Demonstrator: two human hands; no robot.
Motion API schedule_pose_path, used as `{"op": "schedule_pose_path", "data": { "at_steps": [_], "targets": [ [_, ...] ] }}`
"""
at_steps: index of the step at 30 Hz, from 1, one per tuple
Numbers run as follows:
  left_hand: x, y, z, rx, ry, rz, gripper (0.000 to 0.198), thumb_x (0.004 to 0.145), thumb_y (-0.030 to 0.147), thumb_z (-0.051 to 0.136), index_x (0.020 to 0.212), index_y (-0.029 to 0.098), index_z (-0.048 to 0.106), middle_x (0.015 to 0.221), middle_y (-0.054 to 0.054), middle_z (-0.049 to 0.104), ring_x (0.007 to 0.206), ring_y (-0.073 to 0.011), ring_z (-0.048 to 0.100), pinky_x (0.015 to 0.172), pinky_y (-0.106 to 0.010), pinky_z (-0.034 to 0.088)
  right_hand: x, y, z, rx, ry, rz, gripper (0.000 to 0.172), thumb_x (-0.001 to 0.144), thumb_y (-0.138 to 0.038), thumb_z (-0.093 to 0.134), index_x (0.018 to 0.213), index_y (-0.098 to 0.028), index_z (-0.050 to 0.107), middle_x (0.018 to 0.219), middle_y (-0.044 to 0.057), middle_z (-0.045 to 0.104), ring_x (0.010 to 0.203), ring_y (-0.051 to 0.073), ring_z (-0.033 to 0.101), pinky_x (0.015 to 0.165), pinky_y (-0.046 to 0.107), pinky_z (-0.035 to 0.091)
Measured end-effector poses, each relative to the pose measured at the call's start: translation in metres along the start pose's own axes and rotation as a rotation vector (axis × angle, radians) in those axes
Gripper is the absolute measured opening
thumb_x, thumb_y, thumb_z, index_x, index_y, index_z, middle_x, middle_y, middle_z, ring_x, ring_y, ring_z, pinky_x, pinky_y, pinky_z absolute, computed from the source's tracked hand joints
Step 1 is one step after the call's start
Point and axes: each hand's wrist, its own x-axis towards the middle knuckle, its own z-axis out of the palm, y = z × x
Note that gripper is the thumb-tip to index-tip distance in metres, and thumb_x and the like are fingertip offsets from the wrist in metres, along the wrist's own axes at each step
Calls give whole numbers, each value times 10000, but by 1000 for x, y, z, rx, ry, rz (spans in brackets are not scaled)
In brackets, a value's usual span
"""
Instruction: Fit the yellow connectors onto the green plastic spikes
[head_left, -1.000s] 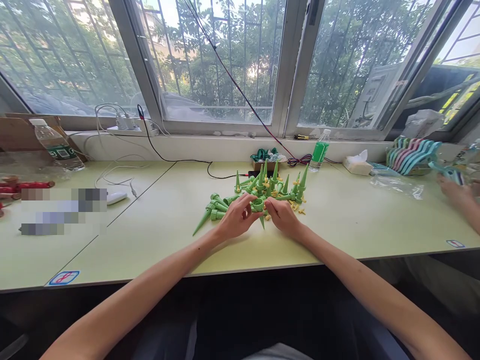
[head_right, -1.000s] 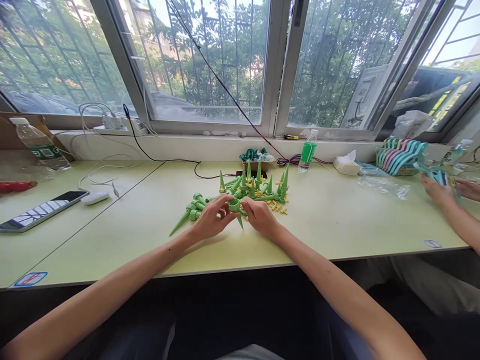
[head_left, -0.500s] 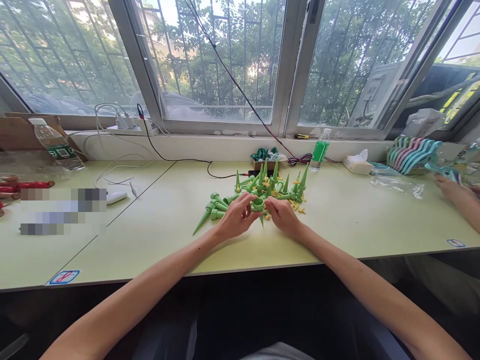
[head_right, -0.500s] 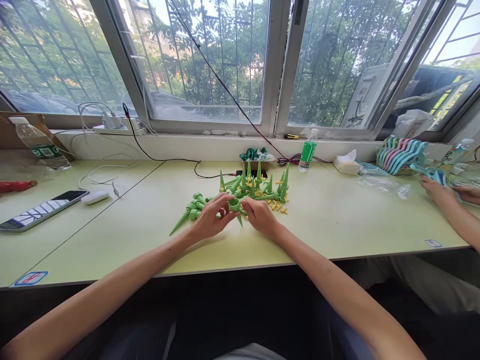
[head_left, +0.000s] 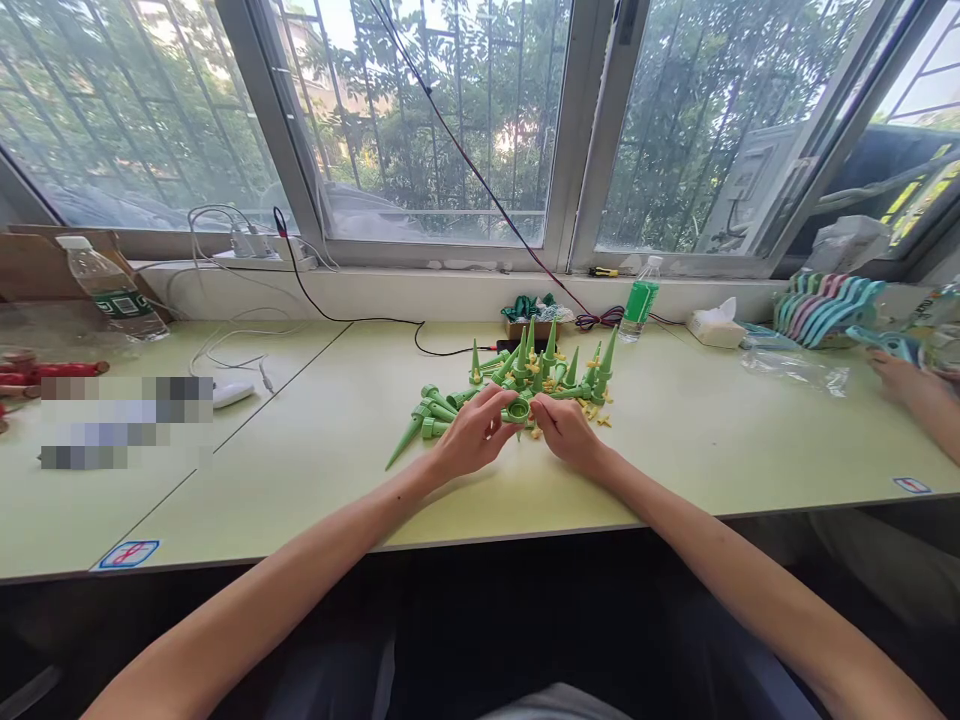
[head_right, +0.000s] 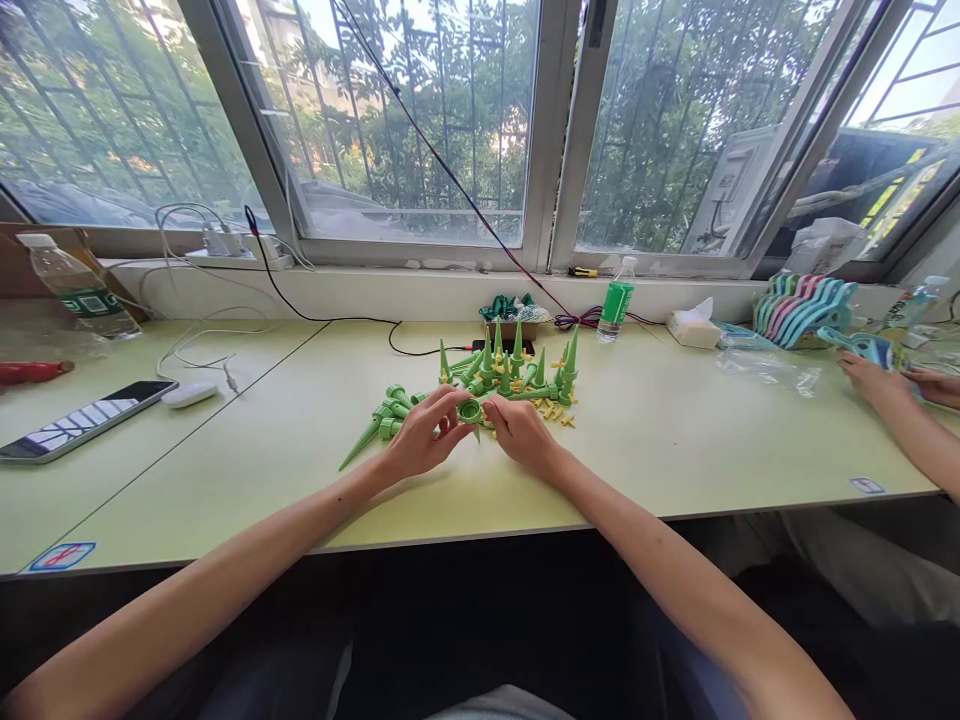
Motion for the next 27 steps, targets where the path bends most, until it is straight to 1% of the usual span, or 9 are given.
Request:
{"op": "schedule_pose_path", "data": {
  "at_steps": [2,5,8,10,14,17,21,24,27],
  "targets": [
    [0,0,-1,29,-10,13,262,958,275,594,1203,189,556,900,-21,544,569,-59,491,528,-187,432,0,1,0,-20,-8,-6,442,1071,-455,301,716,-218,415,572,-32,449,494,111,386,546,257,300],
    [-2,-2,-1,63,-18,27,274,949,232,580,1218,182,576,755,18,552,540,-74,441,549,-197,419,0,1,1,-26,-24,-23,449,1072,-453,291,711,-218,417,590,-15,494,504,116,422,554,260,312],
    [-4,-2,0,64,-31,-23,306,923,186,572,1227,177,598,623,58,525,507,-80,384,554,-194,406,0,1,1,-20,-32,-27,447,1074,-444,290,726,-213,449,610,-2,535,519,120,462,565,261,331],
    [-4,0,0,61,-64,-82,330,911,172,559,1238,180,606,577,72,514,486,-79,358,554,-192,401,0,1,1,-20,-34,-27,446,1076,-437,291,731,-211,461,616,2,546,523,122,473,568,263,335],
    [-3,4,-1,0,-130,-190,361,913,173,530,1265,193,605,599,68,575,432,-60,330,531,-185,389,-1,4,1,-26,-46,-26,440,1079,-428,289,737,-211,462,621,4,548,531,125,479,571,265,341],
    [-1,5,-2,-43,-133,-222,354,915,191,535,1259,190,615,613,61,599,403,-47,320,501,-177,377,-2,5,2,-34,-55,-20,438,1079,-429,287,736,-212,450,631,7,551,534,126,477,574,269,340],
    [-1,7,-1,-52,-87,-199,355,888,209,578,1236,183,639,601,58,606,373,-33,346,472,-164,366,-2,5,1,-41,-63,-12,432,1079,-429,287,733,-215,435,625,2,536,533,126,470,570,271,326],
    [-2,10,-2,-35,-60,-171,391,864,207,603,1253,190,642,582,68,601,361,-28,369,470,-157,373,-2,5,1,-44,-61,-3,425,1077,-421,290,728,-217,421,628,2,534,531,125,465,567,272,313],
    [-2,11,-2,-24,-49,-150,407,872,243,625,1274,184,636,491,93,531,379,-47,422,501,-160,408,-2,4,0,-47,-57,1,415,1075,-415,296,728,-219,414,624,-1,524,528,126,459,572,274,315]
  ]
}}
